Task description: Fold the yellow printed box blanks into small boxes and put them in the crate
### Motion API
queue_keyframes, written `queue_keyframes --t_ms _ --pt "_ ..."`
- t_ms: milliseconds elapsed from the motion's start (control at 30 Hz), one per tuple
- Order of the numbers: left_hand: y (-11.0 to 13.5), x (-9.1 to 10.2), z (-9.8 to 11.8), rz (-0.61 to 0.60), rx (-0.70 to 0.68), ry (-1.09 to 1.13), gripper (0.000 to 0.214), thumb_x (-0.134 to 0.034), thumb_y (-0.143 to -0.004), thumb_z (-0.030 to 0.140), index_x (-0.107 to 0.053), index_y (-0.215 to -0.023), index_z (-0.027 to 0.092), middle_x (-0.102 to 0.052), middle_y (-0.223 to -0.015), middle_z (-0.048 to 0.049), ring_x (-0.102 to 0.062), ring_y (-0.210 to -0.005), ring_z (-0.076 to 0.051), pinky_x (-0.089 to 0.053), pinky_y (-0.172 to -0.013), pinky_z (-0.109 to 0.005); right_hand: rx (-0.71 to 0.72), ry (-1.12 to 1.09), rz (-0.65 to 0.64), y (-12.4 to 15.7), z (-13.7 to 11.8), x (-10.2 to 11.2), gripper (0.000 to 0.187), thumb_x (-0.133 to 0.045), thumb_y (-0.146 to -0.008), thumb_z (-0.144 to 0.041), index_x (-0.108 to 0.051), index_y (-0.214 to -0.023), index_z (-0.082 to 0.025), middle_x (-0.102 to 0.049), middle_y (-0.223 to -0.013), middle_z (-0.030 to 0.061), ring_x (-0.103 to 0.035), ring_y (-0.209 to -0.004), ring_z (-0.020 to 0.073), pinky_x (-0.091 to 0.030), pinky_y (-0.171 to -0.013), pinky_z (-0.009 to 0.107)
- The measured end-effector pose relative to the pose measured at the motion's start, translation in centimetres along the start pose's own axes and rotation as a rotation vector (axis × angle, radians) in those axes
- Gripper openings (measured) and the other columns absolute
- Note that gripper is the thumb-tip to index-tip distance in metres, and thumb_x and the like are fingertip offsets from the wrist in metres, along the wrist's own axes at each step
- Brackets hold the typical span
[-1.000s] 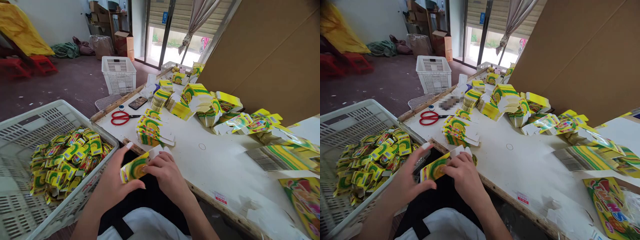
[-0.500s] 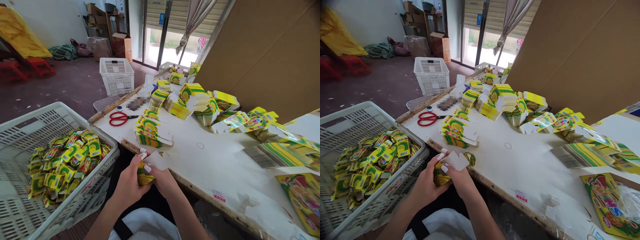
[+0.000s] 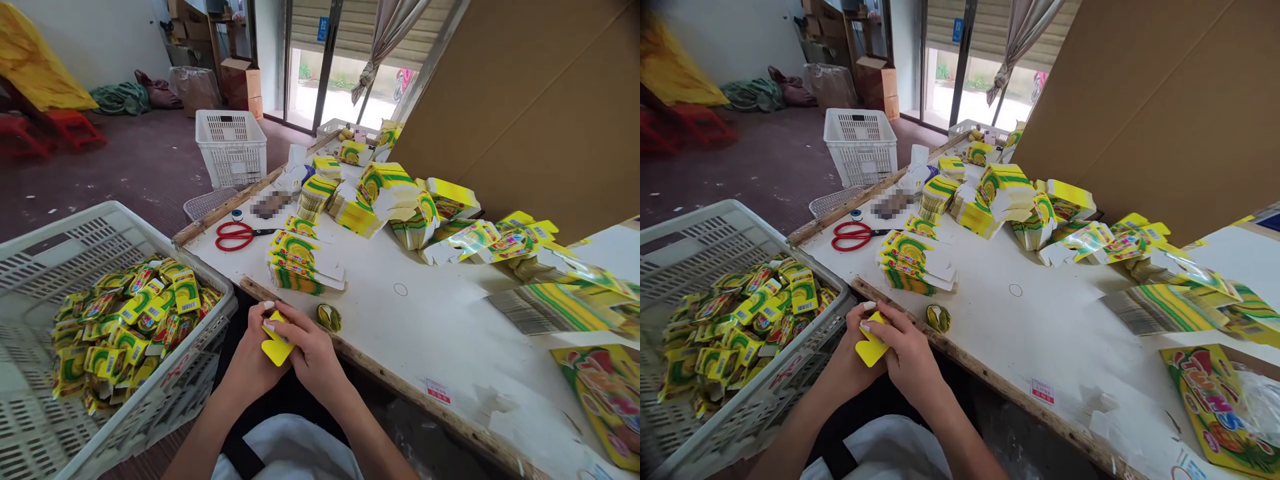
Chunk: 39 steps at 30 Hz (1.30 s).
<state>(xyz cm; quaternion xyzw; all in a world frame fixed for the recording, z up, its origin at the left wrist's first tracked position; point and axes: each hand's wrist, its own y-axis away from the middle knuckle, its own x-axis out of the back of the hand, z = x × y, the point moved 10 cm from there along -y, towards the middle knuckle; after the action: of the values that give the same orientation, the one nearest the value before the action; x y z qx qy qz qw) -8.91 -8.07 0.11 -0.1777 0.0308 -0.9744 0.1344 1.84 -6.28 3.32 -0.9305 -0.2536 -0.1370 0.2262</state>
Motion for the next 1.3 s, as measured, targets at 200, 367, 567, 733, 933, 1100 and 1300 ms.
queue_keyframes --t_ms 200,367,567,733,933,1100,1300 --pt "0.4 1.1 1.0 -0.023 -0.124 -0.354 0.049 -0.063 -0.061 0.013 -0.052 -0.108 0.02 -0.063 -0.104 -0.0078 -0.064 -0.098 -0.028 -0.052 -0.086 -0.043 0.012 0.089 -0.115 0.0 1.2 -0.2 0.061 -0.048 -0.08 0.002 -0.055 -0.134 -0.027 -0.04 -0.152 0.0104 -0.045 -0.136 0.0229 -0.044 -0.107 0.041" --pt "0.3 1.0 1.5 -0.096 -0.159 -0.422 0.047 -0.067 -0.066 0.022 -0.054 -0.112 0.019 -0.068 -0.103 -0.0084 -0.067 -0.093 -0.026 -0.055 -0.084 -0.04 -0.054 0.184 -0.282 0.1 1.3 -0.3 0.042 -0.048 -0.083 0.0 -0.065 -0.116 -0.019 -0.04 -0.152 0.0151 -0.044 -0.137 0.0263 -0.043 -0.107 0.043" --pt "-0.4 1.2 1.5 -0.12 -0.136 -0.339 0.055 -0.072 -0.063 0.025 -0.058 -0.115 0.019 -0.07 -0.108 -0.01 -0.068 -0.096 -0.029 -0.054 -0.089 -0.043 -0.072 0.125 -0.234 -0.5 0.5 0.6 0.03 -0.061 -0.079 -0.007 -0.067 -0.105 -0.021 -0.051 -0.143 0.0136 -0.053 -0.128 0.0259 -0.043 -0.106 0.045" --pt "-1.0 3.6 0.2 0.121 0.036 0.088 0.057 -0.082 -0.049 0.018 -0.066 -0.104 0.021 -0.072 -0.102 -0.0071 -0.068 -0.093 -0.028 -0.055 -0.087 -0.04 -0.083 -0.027 0.001 -1.7 0.6 1.1 0.07 -0.066 -0.077 -0.015 -0.039 -0.141 -0.021 -0.05 -0.143 0.0157 -0.055 -0.125 0.0243 -0.044 -0.105 0.045" --pt "0.8 8.0 -5.3 0.755 0.318 1.047 0.058 -0.06 -0.08 0.059 -0.055 -0.118 0.016 -0.065 -0.112 -0.0143 -0.063 -0.108 -0.024 -0.058 -0.082 -0.03 -0.206 0.313 0.306 -6.3 2.9 6.3 0.049 -0.059 -0.082 -0.016 -0.05 -0.13 -0.02 -0.066 -0.116 0.0109 -0.061 -0.109 0.0253 -0.048 -0.097 0.045" --pt "1.7 4.4 -8.1 0.678 0.684 1.269 0.06 -0.04 -0.093 0.055 -0.039 -0.132 0.009 -0.06 -0.114 -0.0194 -0.066 -0.104 -0.024 -0.061 -0.077 -0.034 -0.398 0.613 0.225 -9.2 6.1 7.3 0.042 -0.056 -0.077 -0.005 -0.058 -0.119 -0.013 -0.066 -0.108 0.0157 -0.057 -0.105 0.0312 -0.044 -0.095 0.048" --pt "1.8 2.3 -7.8 0.564 0.776 1.149 0.025 -0.04 -0.096 0.027 -0.061 -0.092 0.014 -0.066 -0.083 -0.0047 -0.065 -0.064 -0.011 -0.054 -0.053 -0.021 -0.391 0.602 0.249 -9.2 6.5 7.0 0.046 -0.054 -0.074 0.0 -0.054 -0.118 -0.013 -0.062 -0.106 0.0164 -0.056 -0.103 0.0312 -0.045 -0.091 0.047"
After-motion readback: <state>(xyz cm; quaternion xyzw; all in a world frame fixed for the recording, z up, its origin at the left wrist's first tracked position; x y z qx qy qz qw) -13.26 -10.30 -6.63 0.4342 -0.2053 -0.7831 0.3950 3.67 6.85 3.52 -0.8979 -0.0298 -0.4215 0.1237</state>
